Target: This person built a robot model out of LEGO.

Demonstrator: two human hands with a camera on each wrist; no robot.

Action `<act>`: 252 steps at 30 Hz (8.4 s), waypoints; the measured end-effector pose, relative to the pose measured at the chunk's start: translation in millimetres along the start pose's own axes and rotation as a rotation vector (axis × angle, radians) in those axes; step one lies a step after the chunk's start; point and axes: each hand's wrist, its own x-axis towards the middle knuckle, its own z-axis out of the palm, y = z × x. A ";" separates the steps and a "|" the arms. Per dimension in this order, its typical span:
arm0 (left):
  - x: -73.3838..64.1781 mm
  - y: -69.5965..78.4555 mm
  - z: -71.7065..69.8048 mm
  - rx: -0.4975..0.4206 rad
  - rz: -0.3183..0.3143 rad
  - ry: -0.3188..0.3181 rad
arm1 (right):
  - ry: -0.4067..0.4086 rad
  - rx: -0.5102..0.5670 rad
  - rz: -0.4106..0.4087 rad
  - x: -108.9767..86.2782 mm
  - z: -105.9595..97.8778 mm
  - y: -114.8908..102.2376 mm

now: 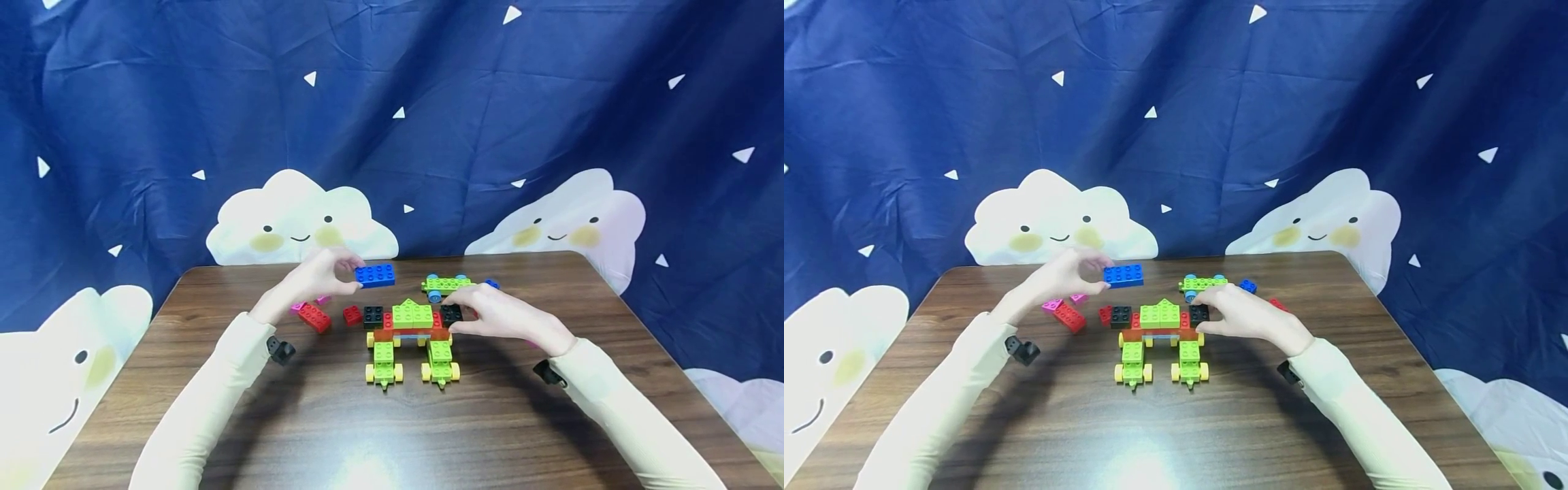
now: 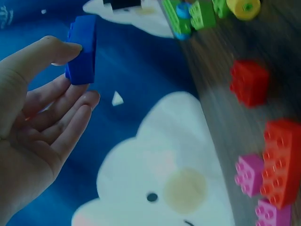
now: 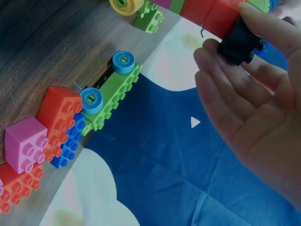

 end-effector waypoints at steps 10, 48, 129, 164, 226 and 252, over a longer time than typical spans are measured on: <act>-1.5 24.6 17.8 0.036 0.155 0.012 | -0.008 -0.010 0.012 0.9 1.4 0.4; -4.2 47.2 47.2 -0.083 0.052 -0.139 | 0.055 -0.002 -0.003 1.9 0.7 -3.1; -6.7 49.7 48.6 -0.150 0.009 -0.106 | 0.014 0.124 -0.110 30.4 -24.1 -24.0; -10.3 49.0 52.6 -0.172 -0.006 -0.108 | -0.028 0.116 0.310 -5.4 -5.2 136.6; -15.8 37.7 59.8 -0.205 0.022 -0.068 | 0.203 -0.111 -0.027 1.2 -57.3 16.2; -51.2 7.7 41.6 -0.220 -0.033 -0.030 | 0.225 -0.077 -0.103 21.3 -19.9 -24.4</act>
